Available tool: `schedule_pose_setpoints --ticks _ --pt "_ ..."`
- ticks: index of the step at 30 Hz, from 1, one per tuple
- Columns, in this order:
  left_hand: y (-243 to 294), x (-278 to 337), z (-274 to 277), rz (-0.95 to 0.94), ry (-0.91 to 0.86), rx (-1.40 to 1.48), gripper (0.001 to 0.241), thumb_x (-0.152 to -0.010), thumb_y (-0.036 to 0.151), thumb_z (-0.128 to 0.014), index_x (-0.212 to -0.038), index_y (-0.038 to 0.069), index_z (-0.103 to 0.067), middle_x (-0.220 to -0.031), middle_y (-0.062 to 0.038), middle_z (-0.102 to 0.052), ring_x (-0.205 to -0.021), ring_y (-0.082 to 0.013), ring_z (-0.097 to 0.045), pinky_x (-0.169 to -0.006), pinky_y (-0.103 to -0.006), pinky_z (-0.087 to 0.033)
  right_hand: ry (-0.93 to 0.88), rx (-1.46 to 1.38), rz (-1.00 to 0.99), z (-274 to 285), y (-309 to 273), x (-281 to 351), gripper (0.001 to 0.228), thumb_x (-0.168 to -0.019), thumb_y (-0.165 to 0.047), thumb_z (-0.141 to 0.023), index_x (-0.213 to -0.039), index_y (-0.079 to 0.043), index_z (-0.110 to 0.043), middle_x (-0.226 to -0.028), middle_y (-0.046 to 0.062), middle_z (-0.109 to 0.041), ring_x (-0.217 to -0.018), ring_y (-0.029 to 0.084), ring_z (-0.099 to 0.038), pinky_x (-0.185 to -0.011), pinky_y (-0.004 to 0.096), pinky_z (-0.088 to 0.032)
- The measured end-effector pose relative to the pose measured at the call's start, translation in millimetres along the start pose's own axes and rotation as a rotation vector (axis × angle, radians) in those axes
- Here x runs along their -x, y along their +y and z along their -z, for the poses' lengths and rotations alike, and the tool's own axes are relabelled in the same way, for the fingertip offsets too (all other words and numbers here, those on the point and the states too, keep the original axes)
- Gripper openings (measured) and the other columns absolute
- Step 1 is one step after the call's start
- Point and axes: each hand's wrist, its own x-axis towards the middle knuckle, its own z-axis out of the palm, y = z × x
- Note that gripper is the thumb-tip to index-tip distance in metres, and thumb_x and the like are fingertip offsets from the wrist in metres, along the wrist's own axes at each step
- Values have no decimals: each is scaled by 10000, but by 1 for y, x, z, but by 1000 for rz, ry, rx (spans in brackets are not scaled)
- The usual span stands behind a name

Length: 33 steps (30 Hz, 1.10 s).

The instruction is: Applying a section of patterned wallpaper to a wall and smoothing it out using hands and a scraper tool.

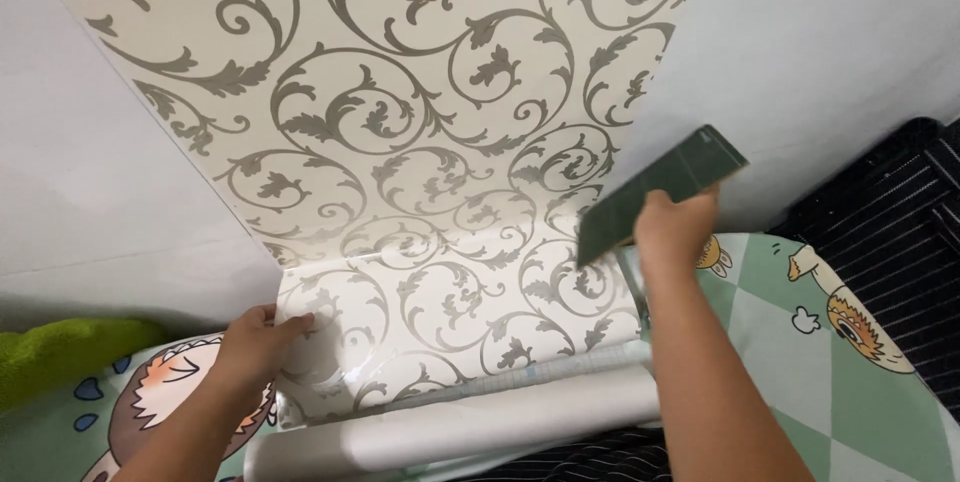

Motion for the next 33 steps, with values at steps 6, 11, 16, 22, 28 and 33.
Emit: schedule_pose_setpoints --ticks 6,11,16,22,28,33 --pt "7 4 -2 36 8 -10 492 -1011 68 -692 -1445 -134 -579 -1286 -313 -705 -1121 -406 -695 -952 -484 -548 94 -135 -131 21 17 -24 327 -921 -69 -663 -1220 1 -553 -1137 125 -673 -958 191 -675 -850 315 -564" --pt "7 3 -2 56 12 -41 486 -1023 85 -687 -1447 -126 -580 -1291 -305 -705 -1133 -398 -690 -966 -482 -541 78 -299 -312 23 -37 -9 325 -957 -31 -637 -1214 41 -452 -1107 170 -632 -845 211 -753 -641 301 -698" --pt "3 0 -2 35 10 -35 493 -1014 79 -689 -1448 -130 -582 -1287 -301 -708 -1124 -393 -685 -959 -478 -533 119 -233 -289 19 -24 -29 233 -941 -51 -655 -1119 40 -537 -1034 152 -660 -774 173 -691 -544 330 -623" --pt "6 1 -4 61 25 -66 473 -1029 86 -688 -1443 -123 -592 -1276 -312 -710 -1123 -407 -696 -948 -494 -551 133 -322 -331 6 -20 -31 270 -935 3 -628 -1170 54 -505 -1068 158 -661 -815 193 -725 -612 348 -653" --pt "15 8 -5 74 29 -84 484 -1046 85 -668 -1459 -146 -563 -1306 -328 -701 -1154 -421 -704 -977 -505 -560 131 -239 -299 20 -21 -37 272 -936 -7 -625 -1186 33 -527 -1075 151 -673 -854 195 -730 -694 340 -636" --pt "13 6 -6 83 36 -87 491 -1036 92 -686 -1457 -133 -574 -1320 -315 -699 -1166 -409 -693 -990 -497 -548 120 -149 -265 20 -30 -42 279 -936 -18 -622 -1203 11 -548 -1081 144 -684 -894 197 -735 -777 332 -620"
